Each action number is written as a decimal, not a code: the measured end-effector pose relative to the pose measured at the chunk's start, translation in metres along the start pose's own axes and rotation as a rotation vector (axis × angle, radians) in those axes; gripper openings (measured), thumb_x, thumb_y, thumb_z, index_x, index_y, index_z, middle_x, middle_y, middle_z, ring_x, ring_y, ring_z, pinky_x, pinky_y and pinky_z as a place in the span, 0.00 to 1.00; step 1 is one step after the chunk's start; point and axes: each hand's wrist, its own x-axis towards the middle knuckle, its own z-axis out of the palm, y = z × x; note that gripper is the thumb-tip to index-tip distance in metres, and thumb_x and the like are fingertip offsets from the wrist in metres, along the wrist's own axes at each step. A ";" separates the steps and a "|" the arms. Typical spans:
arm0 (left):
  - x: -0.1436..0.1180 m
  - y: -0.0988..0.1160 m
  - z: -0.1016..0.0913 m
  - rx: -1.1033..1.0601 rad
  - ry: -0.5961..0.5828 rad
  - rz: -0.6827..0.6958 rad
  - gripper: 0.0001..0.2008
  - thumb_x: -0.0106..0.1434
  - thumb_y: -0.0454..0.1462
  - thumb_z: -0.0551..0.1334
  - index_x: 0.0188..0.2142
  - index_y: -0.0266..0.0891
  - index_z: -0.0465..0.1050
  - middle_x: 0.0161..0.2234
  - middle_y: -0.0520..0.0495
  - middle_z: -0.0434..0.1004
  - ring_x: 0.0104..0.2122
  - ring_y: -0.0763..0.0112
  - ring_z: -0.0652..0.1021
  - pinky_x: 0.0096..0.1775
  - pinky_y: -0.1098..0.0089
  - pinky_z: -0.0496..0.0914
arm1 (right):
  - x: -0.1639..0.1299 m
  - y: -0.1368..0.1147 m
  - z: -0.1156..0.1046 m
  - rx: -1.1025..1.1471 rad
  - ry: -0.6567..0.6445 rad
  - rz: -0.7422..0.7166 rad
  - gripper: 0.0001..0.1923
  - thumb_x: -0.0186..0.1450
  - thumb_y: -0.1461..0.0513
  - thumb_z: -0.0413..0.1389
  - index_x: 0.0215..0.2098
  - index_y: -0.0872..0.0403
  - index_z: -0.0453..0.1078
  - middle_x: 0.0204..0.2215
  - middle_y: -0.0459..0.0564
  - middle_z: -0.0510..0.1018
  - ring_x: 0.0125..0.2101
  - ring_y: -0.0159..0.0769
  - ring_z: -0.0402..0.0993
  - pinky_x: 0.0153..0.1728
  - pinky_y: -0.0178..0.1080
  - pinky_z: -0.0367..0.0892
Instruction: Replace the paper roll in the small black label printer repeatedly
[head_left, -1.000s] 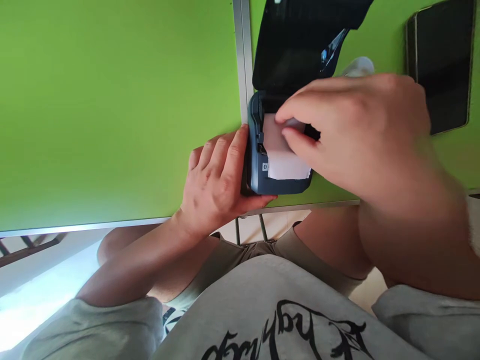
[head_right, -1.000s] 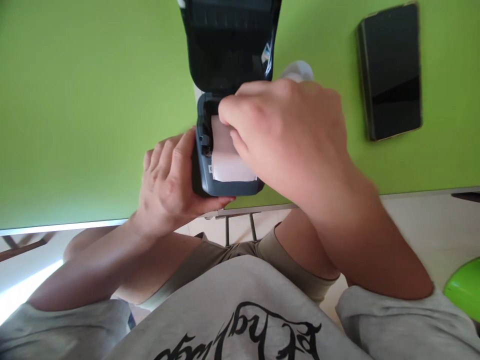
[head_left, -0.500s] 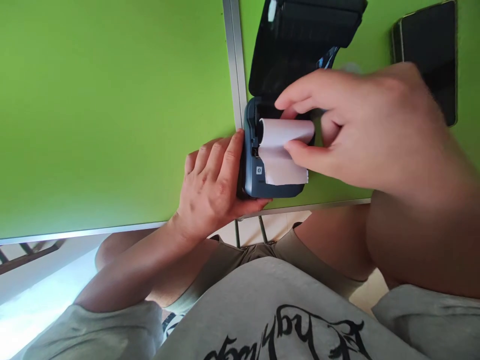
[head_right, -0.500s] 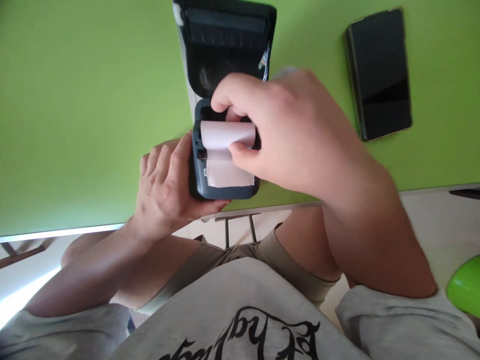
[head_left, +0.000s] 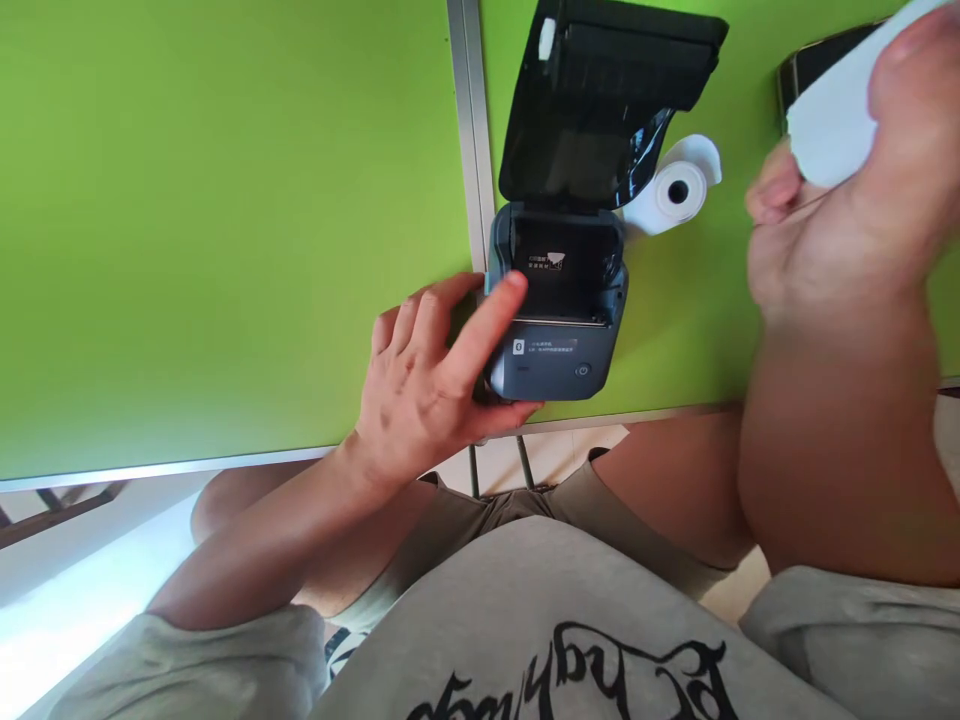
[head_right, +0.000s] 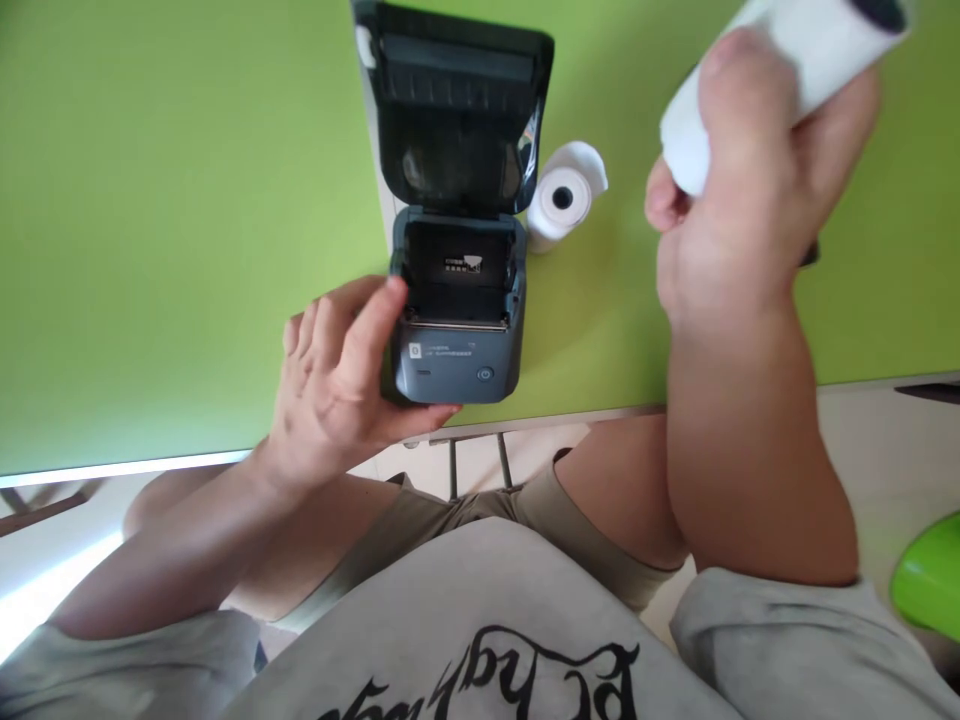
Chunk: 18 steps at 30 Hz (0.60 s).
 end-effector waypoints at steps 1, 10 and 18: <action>0.000 0.000 -0.001 -0.003 -0.001 0.020 0.41 0.65 0.65 0.58 0.71 0.52 0.56 0.59 0.35 0.73 0.49 0.52 0.76 0.44 0.57 0.68 | -0.005 -0.003 0.007 0.060 0.130 -0.029 0.15 0.59 0.53 0.53 0.39 0.49 0.54 0.34 0.46 0.65 0.23 0.24 0.57 0.20 0.34 0.48; -0.001 0.001 -0.003 -0.078 0.008 0.013 0.34 0.64 0.60 0.64 0.64 0.52 0.61 0.58 0.34 0.68 0.51 0.50 0.75 0.45 0.55 0.69 | -0.016 -0.021 0.006 -0.221 -0.069 -0.224 0.10 0.62 0.59 0.55 0.27 0.52 0.59 0.26 0.47 0.63 0.31 0.28 0.61 0.44 0.38 0.65; 0.000 -0.002 0.000 -0.170 0.046 0.022 0.34 0.63 0.60 0.65 0.63 0.51 0.63 0.60 0.32 0.62 0.58 0.47 0.71 0.47 0.54 0.73 | -0.016 -0.025 0.000 -0.336 -0.148 -0.219 0.11 0.64 0.64 0.53 0.28 0.52 0.54 0.27 0.46 0.60 0.30 0.27 0.56 0.41 0.37 0.60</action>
